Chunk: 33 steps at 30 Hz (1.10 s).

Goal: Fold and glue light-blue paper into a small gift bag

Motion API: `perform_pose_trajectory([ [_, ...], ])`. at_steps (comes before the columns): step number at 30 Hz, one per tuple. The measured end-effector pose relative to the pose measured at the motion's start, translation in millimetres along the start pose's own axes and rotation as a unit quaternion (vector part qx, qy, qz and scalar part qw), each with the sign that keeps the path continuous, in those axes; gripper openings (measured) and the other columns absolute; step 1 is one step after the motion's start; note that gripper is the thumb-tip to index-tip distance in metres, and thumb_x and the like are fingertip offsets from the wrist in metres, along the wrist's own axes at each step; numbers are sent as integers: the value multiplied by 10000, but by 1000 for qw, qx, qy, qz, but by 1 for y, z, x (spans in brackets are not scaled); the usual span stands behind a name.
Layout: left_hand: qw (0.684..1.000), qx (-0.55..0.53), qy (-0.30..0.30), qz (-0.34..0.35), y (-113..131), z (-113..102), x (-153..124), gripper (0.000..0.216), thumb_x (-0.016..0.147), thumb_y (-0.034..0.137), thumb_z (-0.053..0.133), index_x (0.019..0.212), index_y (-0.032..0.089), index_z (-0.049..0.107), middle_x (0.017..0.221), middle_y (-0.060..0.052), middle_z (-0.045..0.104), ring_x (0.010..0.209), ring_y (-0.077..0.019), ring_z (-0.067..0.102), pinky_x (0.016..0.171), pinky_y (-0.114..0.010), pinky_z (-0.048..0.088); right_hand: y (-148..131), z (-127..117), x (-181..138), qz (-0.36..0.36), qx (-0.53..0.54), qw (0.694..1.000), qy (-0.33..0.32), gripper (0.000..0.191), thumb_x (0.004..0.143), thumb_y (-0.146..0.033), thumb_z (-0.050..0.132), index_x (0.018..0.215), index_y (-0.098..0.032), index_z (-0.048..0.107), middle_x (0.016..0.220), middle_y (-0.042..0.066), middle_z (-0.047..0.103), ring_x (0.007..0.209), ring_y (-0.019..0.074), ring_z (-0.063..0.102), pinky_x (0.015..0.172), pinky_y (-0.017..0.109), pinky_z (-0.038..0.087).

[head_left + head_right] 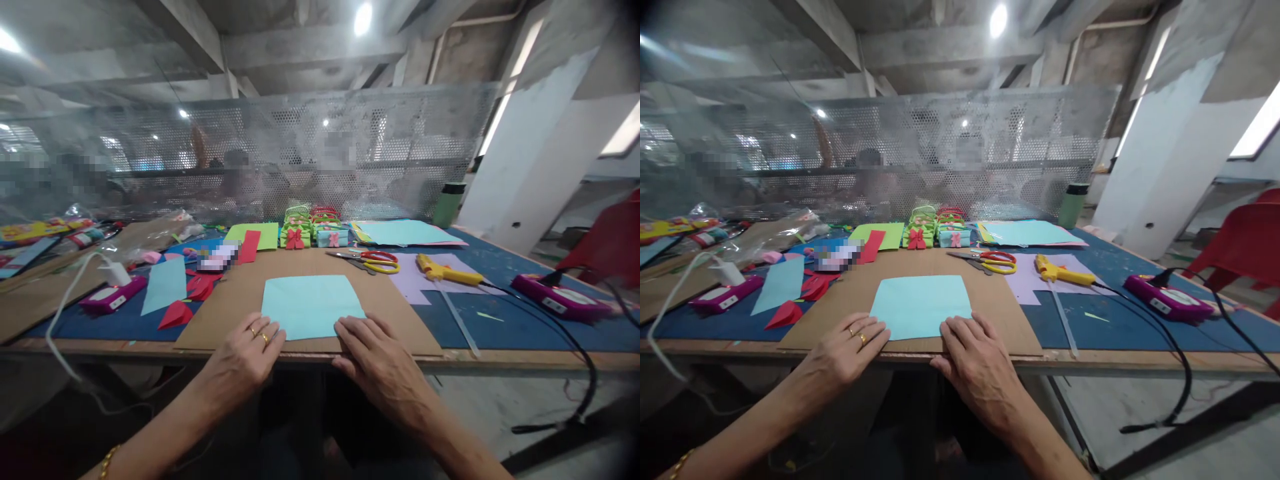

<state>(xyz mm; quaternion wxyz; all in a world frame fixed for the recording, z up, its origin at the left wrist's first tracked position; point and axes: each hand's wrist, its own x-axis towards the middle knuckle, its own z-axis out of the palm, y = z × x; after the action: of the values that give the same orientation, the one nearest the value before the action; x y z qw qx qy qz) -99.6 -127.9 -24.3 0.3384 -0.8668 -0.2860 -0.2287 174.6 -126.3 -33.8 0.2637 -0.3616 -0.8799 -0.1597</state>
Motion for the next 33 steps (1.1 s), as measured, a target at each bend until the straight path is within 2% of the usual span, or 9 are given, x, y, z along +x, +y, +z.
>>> perform_pose_trajectory([
  [4, 998, 2, -53, -21, -1, 2, 4, 263, 932, 12, 408, 973, 41, 666, 881, -131, 634, 878, -249, 598, 822, -414, 515, -7, -1, 6, -7, -53, 998, 14, 390, 933, -447, 580, 1145, -120, 610, 1033, 103, 661, 974, 265, 593, 989, 475, 429],
  [8, 995, 55, -65, -54, 15, 2, -3, 304, 900, -8, 435, 1102, -11, 662, 876, -145, 632, 846, -262, 594, 827, -437, 509, -5, -4, 7, -1, -39, 999, 2, 337, 928, -441, 585, 1064, -137, 636, 1004, 95, 634, 943, 255, 566, 924, 445, 448],
  [12, 990, 51, -51, -120, 38, 0, -5, 442, 920, 276, 621, 1334, 124, 601, 1078, -189, 626, 1033, -324, 583, 917, -485, 487, 2, -6, 3, 16, -25, 999, -24, 338, 938, -410, 585, 1176, -173, 618, 965, 79, 601, 872, 242, 528, 756, 384, 445],
  [15, 983, 60, -87, -149, 48, -2, 3, 695, 802, 513, 728, 1425, 276, 532, 971, -155, 642, 950, -322, 605, 830, -468, 515, 6, -6, -1, 14, -20, 999, -34, 341, 961, -402, 551, 1240, -210, 594, 939, 58, 595, 852, 232, 511, 758, 380, 416],
  [18, 979, 78, -102, -157, 50, -2, 11, 771, 713, 605, 752, 1390, 281, 575, 870, -145, 644, 861, -310, 612, 766, -440, 518, 13, -9, -9, 3, -12, 1000, -24, 343, 990, -390, 503, 1272, -207, 571, 952, 50, 613, 881, 221, 513, 826, 385, 397],
  [25, 977, 88, -94, -168, 51, 4, 6, 868, 612, 641, 799, 1382, 304, 581, 917, -173, 662, 891, -334, 621, 764, -432, 517, 34, -33, -31, 6, -38, 999, -1, 246, 1010, -345, 481, 1175, -221, 616, 931, 43, 646, 873, 206, 541, 904, 394, 370],
  [28, 975, 70, -104, -181, 53, 5, 7, 912, 590, 632, 822, 1403, 314, 555, 942, -179, 671, 904, -332, 625, 794, -443, 517, 25, -41, -17, 11, -28, 999, 20, 158, 989, -291, 531, 1088, -226, 635, 933, 49, 650, 863, 207, 543, 864, 395, 384],
  [30, 973, 61, -112, -193, 54, 4, 9, 925, 556, 616, 850, 1388, 326, 569, 942, -178, 679, 901, -335, 630, 796, -454, 521, 13, -40, -1, 5, -3, 1000, 27, 206, 977, -243, 540, 1169, -212, 608, 1045, 81, 647, 934, 223, 543, 837, 388, 399],
  [33, 969, 46, -124, -208, 54, 3, 14, 905, 530, 591, 876, 1353, 333, 602, 930, -170, 685, 896, -336, 635, 785, -450, 528, -2, -28, 21, -44, 71, 996, -35, 216, 984, -209, 508, 1177, -216, 606, 1106, 83, 632, 973, 216, 541, 848, 380, 421],
])
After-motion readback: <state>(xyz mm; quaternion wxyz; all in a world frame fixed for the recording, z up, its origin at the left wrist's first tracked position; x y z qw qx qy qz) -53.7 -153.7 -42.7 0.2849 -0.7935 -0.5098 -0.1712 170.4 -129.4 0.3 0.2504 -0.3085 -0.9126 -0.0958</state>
